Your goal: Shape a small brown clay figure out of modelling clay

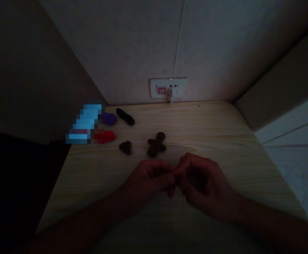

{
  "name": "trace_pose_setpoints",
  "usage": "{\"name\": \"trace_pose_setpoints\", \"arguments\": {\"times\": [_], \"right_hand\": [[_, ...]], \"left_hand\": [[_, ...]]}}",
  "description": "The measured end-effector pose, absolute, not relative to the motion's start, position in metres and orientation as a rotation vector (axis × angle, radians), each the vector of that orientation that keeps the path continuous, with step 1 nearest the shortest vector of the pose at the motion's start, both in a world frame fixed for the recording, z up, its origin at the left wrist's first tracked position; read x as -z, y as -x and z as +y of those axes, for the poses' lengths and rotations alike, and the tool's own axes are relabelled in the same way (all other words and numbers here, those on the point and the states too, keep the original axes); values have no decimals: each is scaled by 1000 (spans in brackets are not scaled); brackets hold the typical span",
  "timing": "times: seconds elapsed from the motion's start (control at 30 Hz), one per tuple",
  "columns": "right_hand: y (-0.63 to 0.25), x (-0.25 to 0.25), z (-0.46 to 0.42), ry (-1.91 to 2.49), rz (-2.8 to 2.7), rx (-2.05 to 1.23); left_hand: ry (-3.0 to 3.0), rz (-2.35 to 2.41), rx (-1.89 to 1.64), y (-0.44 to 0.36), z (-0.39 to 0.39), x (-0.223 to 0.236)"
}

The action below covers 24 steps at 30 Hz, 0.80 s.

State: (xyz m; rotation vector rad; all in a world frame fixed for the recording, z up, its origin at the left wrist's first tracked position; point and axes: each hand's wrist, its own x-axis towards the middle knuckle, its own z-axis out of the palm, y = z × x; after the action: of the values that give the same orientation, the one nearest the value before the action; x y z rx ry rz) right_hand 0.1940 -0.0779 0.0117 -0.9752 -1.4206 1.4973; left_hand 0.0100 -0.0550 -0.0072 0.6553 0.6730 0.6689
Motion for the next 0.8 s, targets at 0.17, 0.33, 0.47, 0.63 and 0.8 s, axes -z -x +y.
{"name": "trace_pose_setpoints", "arguments": {"times": [0.17,0.33,0.47,0.63,0.8], "right_hand": [[-194,-10,-79,984,-1431,-1471],[-195,-6,-81,1000,-1457,-1451],[-196,-6,-81,966,-1493,-1421],[-196,-9,-79,950,-1468,-1433],[-195,-15,-76,891,-1362,-1523]], "left_hand": [[-618,640,-674,-10,-56,6],[-587,610,-683,-11,-57,7],[-593,616,-684,-11,-57,7],[-611,635,-663,-10,-57,6],[-663,673,-646,-9,-57,9]]}}
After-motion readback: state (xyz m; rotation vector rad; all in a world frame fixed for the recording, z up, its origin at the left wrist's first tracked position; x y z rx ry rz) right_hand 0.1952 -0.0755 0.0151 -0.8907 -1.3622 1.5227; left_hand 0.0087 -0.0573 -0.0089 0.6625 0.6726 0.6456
